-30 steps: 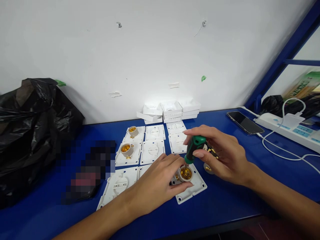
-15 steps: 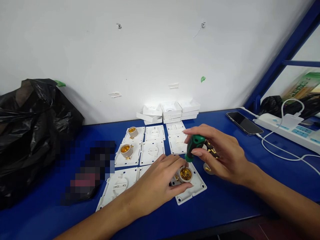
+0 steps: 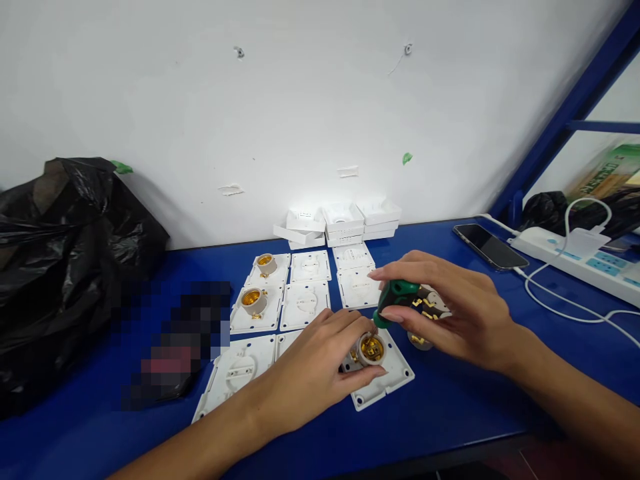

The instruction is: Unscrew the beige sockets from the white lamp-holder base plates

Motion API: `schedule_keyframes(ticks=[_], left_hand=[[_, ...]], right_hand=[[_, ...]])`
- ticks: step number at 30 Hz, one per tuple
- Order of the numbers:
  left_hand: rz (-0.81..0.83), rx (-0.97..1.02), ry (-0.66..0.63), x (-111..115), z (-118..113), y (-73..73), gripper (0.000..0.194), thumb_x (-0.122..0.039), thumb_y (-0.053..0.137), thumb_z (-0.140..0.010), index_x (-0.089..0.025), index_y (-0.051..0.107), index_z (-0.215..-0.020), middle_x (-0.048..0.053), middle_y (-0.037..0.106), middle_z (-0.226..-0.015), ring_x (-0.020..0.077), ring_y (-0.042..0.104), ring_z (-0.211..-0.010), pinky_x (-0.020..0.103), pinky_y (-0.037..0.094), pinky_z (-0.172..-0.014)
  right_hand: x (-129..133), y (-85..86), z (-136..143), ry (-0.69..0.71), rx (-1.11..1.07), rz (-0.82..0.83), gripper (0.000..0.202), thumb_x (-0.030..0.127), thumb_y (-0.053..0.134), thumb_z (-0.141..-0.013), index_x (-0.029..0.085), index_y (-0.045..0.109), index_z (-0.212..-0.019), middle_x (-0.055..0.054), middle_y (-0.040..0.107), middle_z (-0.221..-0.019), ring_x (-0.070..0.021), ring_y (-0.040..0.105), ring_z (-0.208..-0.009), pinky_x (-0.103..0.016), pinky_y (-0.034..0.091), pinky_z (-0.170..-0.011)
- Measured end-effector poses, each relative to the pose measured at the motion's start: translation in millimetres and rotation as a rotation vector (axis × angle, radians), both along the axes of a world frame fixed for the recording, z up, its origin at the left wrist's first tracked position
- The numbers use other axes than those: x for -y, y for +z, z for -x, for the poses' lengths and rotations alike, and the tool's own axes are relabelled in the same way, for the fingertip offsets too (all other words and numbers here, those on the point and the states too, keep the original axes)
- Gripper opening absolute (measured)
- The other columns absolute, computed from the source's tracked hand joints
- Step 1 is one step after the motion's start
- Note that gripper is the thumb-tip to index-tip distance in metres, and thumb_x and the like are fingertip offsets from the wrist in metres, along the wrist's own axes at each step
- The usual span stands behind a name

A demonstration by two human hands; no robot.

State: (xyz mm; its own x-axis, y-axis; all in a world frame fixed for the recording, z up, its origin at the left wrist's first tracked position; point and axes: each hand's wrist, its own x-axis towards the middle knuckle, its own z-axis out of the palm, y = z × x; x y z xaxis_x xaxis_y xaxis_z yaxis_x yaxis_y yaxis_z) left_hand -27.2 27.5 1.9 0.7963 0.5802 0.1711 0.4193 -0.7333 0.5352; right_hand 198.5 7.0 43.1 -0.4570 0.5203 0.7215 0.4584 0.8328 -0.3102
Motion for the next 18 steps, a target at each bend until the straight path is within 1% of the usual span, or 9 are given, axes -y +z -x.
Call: schedule_keyframes(ticks=[3, 6, 9, 11, 12, 16, 18], left_hand=[[-0.005, -0.005, 0.0, 0.0, 0.2, 0.6, 0.029, -0.037, 0.075, -0.096, -0.022, 0.061, -0.117, 0.003, 0.069, -0.114, 0.0255, 0.065, -0.102, 0.043, 0.05, -0.096], [-0.008, -0.006, -0.011, -0.3, -0.1, 0.7, 0.025, -0.036, 0.073, -0.096, -0.022, 0.062, -0.113, 0.004, 0.069, -0.116, 0.0267, 0.065, -0.105, 0.043, 0.051, -0.096], [-0.015, -0.014, -0.005, -0.8, -0.2, -0.1, 0.022, -0.038, 0.072, -0.097, -0.022, 0.063, -0.108, 0.005, 0.069, -0.116, 0.0269, 0.066, -0.103, 0.044, 0.052, -0.095], [-0.017, -0.019, -0.004, -0.9, -0.3, -0.1, 0.023, -0.039, 0.072, -0.097, -0.021, 0.063, -0.109, 0.005, 0.069, -0.116, 0.0267, 0.066, -0.101, 0.043, 0.052, -0.093], [-0.012, -0.02, -0.006, -0.8, -0.4, 0.2, 0.025, -0.039, 0.072, -0.097, -0.022, 0.062, -0.111, 0.005, 0.069, -0.116, 0.0265, 0.066, -0.102, 0.043, 0.053, -0.093], [0.025, -0.027, -0.007, -0.5, -0.8, 2.5, 0.028, -0.038, 0.073, -0.096, -0.023, 0.061, -0.117, 0.004, 0.069, -0.116, 0.0272, 0.067, -0.106, 0.044, 0.051, -0.099], [0.037, -0.021, -0.007, -0.7, -1.0, 2.9, 0.028, -0.036, 0.073, -0.096, -0.024, 0.06, -0.118, 0.004, 0.069, -0.118, 0.028, 0.066, -0.11, 0.046, 0.05, -0.102]], right_hand=[[0.6, 1.1, 0.1, 0.043, -0.017, 0.07, 0.035, 0.014, 0.068, -0.097, 0.015, 0.061, -0.131, -0.004, 0.071, -0.101, -0.0129, 0.066, -0.09, -0.026, 0.056, -0.077], [2.0, 1.0, 4.7, 0.107, -0.027, 0.059, 0.035, 0.015, 0.069, -0.096, 0.014, 0.062, -0.13, -0.005, 0.069, -0.103, -0.0133, 0.065, -0.092, -0.026, 0.055, -0.077], [3.6, -0.2, 8.7, 0.064, -0.064, 0.003, 0.032, 0.018, 0.073, -0.093, 0.014, 0.066, -0.125, -0.005, 0.067, -0.099, -0.0139, 0.062, -0.087, -0.027, 0.054, -0.071], [3.9, 0.0, 8.8, 0.032, -0.101, 0.014, 0.03, 0.017, 0.074, -0.093, 0.014, 0.068, -0.122, -0.004, 0.067, -0.094, -0.0137, 0.061, -0.083, -0.027, 0.052, -0.067], [3.8, 0.5, 8.1, 0.038, -0.115, 0.027, 0.028, 0.017, 0.074, -0.093, 0.013, 0.069, -0.12, -0.004, 0.067, -0.093, -0.0137, 0.061, -0.081, -0.027, 0.052, -0.066], [3.6, 3.8, 4.7, 0.135, -0.13, 0.057, 0.022, 0.017, 0.074, -0.092, 0.012, 0.071, -0.114, -0.004, 0.068, -0.089, -0.0143, 0.061, -0.081, -0.028, 0.052, -0.067], [4.2, 4.6, 3.9, 0.173, -0.117, 0.075, 0.028, 0.016, 0.073, -0.092, 0.014, 0.07, -0.12, -0.004, 0.069, -0.093, -0.0147, 0.062, -0.084, -0.028, 0.053, -0.069]])
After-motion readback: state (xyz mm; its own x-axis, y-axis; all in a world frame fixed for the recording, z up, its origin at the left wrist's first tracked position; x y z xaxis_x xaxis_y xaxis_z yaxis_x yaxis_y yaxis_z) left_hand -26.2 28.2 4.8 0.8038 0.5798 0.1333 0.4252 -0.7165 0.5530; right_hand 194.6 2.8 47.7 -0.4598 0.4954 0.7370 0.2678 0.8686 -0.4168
